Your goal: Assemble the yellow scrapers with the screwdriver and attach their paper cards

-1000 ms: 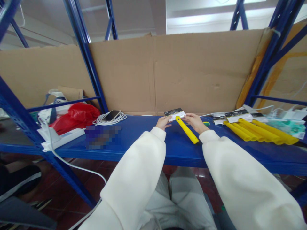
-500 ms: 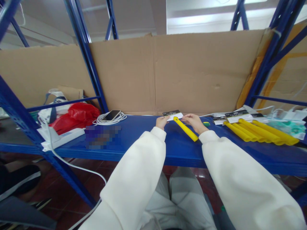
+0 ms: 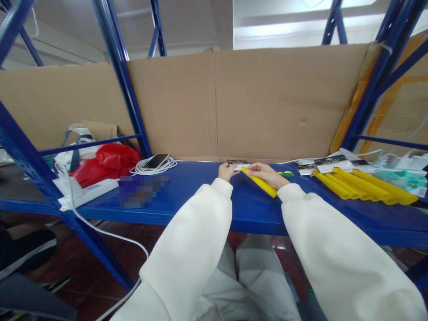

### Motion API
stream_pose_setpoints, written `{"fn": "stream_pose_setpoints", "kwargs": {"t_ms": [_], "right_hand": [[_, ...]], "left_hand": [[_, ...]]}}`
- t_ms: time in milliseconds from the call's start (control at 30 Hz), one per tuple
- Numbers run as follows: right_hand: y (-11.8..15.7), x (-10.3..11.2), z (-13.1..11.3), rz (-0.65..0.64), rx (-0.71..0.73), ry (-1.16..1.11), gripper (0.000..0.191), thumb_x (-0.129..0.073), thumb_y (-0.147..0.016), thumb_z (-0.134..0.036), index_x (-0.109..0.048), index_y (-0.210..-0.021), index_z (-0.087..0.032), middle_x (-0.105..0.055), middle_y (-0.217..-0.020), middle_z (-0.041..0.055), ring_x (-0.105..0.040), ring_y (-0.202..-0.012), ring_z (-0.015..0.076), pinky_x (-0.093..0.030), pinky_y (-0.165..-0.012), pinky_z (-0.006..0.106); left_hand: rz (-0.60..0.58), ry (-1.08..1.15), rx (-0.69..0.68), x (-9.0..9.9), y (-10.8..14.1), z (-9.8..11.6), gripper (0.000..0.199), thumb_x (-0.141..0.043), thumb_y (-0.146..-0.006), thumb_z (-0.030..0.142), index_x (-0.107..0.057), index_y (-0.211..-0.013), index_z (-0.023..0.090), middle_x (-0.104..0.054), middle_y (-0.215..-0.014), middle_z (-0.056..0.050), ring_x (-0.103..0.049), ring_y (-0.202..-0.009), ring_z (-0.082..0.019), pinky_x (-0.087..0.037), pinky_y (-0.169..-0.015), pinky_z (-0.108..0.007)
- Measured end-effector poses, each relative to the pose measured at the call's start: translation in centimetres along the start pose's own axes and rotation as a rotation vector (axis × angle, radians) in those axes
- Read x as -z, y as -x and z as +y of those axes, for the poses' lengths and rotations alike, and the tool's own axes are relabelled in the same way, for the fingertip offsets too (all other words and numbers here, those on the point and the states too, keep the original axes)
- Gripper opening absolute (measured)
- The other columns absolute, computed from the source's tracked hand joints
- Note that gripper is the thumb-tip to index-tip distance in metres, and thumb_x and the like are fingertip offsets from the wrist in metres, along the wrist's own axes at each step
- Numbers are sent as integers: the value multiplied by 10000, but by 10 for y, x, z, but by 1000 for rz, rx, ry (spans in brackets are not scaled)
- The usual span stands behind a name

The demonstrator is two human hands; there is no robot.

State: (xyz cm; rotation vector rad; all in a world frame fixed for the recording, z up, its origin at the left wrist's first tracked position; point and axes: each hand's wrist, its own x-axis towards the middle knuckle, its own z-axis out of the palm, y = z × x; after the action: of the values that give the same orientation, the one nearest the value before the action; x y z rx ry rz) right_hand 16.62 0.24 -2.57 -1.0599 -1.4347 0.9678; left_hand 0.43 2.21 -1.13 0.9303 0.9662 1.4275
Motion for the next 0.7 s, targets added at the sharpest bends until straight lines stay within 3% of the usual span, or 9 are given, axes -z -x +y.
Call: {"fn": "stream_pose_setpoints", "kwargs": {"t_ms": [100, 200, 433, 700], "right_hand": [[2, -2, 0, -64, -19, -21, 393, -857, -497, -127, -668, -837, -175, -713, -785, -9, -661, -649, 109, -553, -667, 237], [3, -3, 2, -96, -19, -24, 422, -831, -500, -72, -649, -859, -196, -709, -793, -21, -655, -587, 101, -553, -588, 225], [4, -8, 2, -142, -2, -46, 301, -784, -564, -41, -665, -792, -197, -709, -778, -19, -640, -527, 95, -568, -537, 222], [7, -11, -2, -151, 1, 48, 262, -687, -648, 13, -769, -795, -188, -742, -778, -1, -636, -510, 89, -559, -496, 189]], "left_hand": [[4, -6, -9, 1, 1, 0, 143, -671, -721, -10, -611, -762, 113, -698, -808, -88, -700, -969, -255, -600, -849, -394], [8, -34, -27, 1, 4, 1, 267, -696, -677, -22, -624, -887, 128, -712, -917, -92, -697, -992, -273, -600, -836, -412], [54, -70, -49, 2, 8, 1, 560, -619, -674, -84, -533, -1162, 178, -653, -1164, -119, -697, -1012, -268, -595, -828, -399], [57, -182, -112, 6, -1, -4, 480, -540, -723, -80, -526, -1130, 175, -544, -1343, -150, -653, -1104, -313, -586, -854, -470]]}}
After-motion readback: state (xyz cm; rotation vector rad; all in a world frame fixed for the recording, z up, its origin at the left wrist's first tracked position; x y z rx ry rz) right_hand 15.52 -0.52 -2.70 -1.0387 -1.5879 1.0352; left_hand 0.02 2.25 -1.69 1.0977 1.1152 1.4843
